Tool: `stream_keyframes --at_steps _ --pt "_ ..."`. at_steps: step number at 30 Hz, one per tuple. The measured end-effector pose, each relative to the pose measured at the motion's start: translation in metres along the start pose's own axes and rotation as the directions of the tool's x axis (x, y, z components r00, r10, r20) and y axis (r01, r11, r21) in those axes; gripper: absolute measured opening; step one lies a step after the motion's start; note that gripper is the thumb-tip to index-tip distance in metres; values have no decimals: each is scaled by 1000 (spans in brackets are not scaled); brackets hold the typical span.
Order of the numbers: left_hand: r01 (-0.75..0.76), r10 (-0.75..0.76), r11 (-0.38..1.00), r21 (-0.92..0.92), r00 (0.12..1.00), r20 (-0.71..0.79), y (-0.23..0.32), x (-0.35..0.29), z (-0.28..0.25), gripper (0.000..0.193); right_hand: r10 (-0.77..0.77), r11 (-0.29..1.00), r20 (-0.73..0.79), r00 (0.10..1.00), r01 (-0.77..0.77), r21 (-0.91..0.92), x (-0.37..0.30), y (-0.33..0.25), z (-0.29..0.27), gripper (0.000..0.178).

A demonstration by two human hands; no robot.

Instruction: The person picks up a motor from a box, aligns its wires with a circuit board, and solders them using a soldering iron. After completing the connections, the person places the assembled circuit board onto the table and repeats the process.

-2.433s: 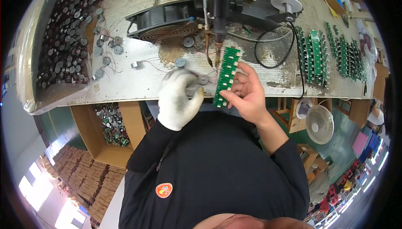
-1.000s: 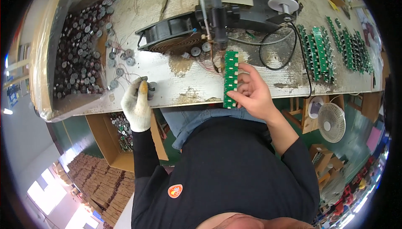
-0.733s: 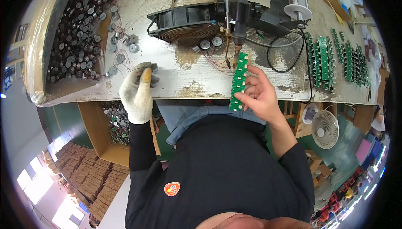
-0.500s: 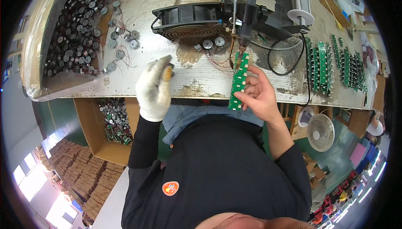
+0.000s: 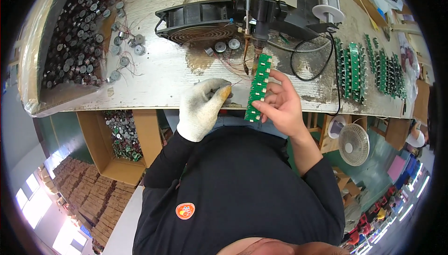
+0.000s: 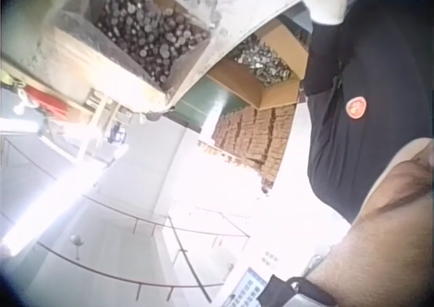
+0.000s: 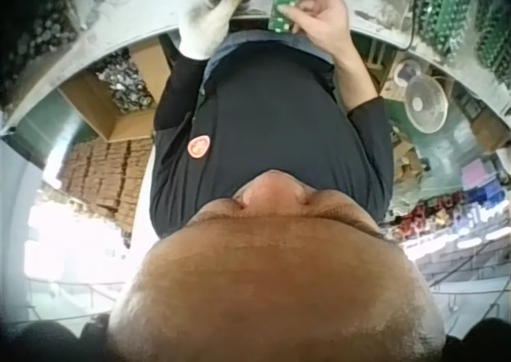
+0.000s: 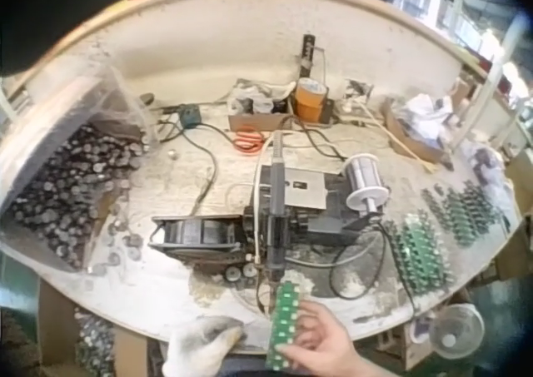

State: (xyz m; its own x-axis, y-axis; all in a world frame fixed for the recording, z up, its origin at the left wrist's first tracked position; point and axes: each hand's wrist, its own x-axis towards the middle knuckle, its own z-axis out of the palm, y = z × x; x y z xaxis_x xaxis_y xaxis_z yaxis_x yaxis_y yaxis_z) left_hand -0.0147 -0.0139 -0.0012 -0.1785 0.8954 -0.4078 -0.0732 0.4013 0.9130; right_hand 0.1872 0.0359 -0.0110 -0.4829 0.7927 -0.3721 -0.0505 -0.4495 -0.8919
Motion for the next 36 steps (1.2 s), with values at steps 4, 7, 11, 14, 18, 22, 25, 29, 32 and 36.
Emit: stream_keyframes --at_steps 4,7,11,14,18,22,25,29,32,36 --pt "-80 84 992 96 996 -33 1 1 10 18 -12 999 15 1000 11 42 0 -1 5 69" --pt "-64 67 995 77 997 -35 -5 2 13 19 -20 998 26 999 18 57 1 1 7 70" --pt "-71 75 992 104 997 -26 5 1 19 19 -62 995 36 997 59 76 1 5 5 69" --pt "72 -70 991 -113 997 22 5 3 20 20 -74 994 37 997 71 85 2 7 5 69" --pt "191 -183 944 -270 982 53 10 5 22 21 -82 992 23 996 80 95 3 8 6 70" --pt "221 -217 920 -323 975 51 10 7 22 22 -89 991 -5 996 89 103 5 6 7 70" --pt "168 -164 935 -313 986 39 7 9 22 21 -91 989 -3 996 91 115 6 5 7 70" --pt "134 -132 954 -269 991 23 8 11 22 20 -118 986 -14 993 119 118 8 5 7 69" --pt "185 -175 925 -331 983 60 10 11 21 19 -125 984 -16 992 126 127 10 2 8 69" --pt "194 -185 940 -281 981 58 7 14 18 18 -140 981 -20 990 141 136 11 0 9 68"
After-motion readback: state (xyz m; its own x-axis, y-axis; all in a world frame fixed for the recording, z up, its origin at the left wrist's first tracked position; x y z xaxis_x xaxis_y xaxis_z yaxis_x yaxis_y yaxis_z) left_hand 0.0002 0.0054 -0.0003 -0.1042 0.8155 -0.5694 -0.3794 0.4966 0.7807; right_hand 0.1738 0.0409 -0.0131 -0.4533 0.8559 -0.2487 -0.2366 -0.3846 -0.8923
